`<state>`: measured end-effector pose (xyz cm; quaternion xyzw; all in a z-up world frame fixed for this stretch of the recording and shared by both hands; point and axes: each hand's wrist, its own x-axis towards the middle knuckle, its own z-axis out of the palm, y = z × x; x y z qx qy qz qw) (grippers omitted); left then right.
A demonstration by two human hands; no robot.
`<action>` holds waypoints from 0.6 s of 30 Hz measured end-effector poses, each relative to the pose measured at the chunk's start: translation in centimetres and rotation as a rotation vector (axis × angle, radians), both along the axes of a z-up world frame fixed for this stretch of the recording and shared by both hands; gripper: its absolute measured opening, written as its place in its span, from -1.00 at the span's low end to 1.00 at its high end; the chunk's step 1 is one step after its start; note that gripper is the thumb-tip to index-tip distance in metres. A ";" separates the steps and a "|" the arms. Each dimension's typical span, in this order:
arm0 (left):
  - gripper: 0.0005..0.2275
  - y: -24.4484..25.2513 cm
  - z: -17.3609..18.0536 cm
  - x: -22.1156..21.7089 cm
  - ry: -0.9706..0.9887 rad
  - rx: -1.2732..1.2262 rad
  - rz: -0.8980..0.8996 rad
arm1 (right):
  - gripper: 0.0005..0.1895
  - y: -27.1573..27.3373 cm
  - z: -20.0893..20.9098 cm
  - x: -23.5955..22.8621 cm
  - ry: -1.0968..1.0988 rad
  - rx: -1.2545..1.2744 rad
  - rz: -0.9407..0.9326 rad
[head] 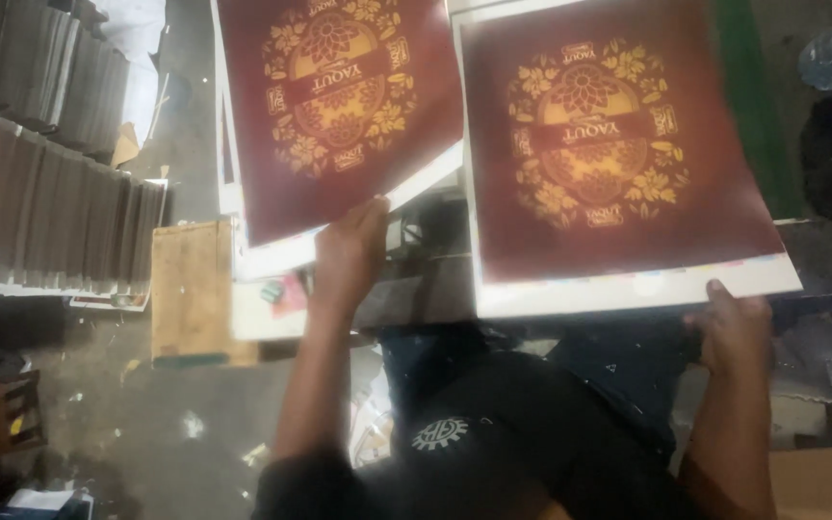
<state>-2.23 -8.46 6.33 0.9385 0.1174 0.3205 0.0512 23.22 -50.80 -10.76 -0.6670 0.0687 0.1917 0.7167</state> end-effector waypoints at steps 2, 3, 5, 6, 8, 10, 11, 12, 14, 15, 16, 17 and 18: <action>-0.89 -0.3 0.5 0.2 0.008 -0.043 -0.001 | -0.64 0.9 -1.8 2.1 -0.031 -0.007 0.013; -0.90 -0.5 0.7 0.3 0.021 -0.086 -0.005 | -0.62 1.2 -2.7 3.1 -0.057 -0.014 0.024; -0.90 -0.8 0.9 0.4 0.010 -0.080 -0.021 | -0.59 2.1 -2.8 4.4 -0.085 0.022 0.055; -0.90 -0.9 1.2 0.5 0.000 -0.072 -0.036 | -0.56 2.6 -2.7 5.1 -0.111 0.061 0.088; -0.88 -1.8 1.9 0.5 0.003 -0.092 -0.056 | -0.52 3.2 -1.3 4.9 -0.047 0.062 0.101; -0.86 -2.5 1.6 0.5 0.006 -0.111 -0.075 | -0.48 3.4 -1.0 4.5 0.017 0.063 0.114; -0.84 -2.8 0.9 0.6 -0.022 -0.112 -0.132 | -0.42 3.3 -1.4 4.2 0.026 -0.008 0.103; -0.83 -3.1 0.1 0.7 -0.049 -0.114 -0.190 | -0.35 3.1 -1.7 3.8 0.035 -0.080 0.091; -0.84 -4.3 -2.2 1.4 -0.038 -0.089 -0.251 | -0.36 4.6 -0.8 1.6 0.022 -0.111 0.189; -0.85 -4.9 -3.4 1.8 -0.023 -0.066 -0.310 | -0.37 5.3 -0.4 0.4 0.012 -0.142 0.289; -0.85 -6.0 -4.3 2.4 -0.025 -0.067 -0.314 | -0.37 6.4 0.0 -0.8 0.011 -0.144 0.285; -0.80 -7.1 -5.1 3.0 0.021 -0.038 -0.364 | -0.39 7.4 0.4 -1.9 -0.064 -0.107 0.475; -0.75 -8.2 -6.0 3.6 0.068 -0.008 -0.412 | -0.41 8.4 0.8 -3.1 -0.137 -0.069 0.666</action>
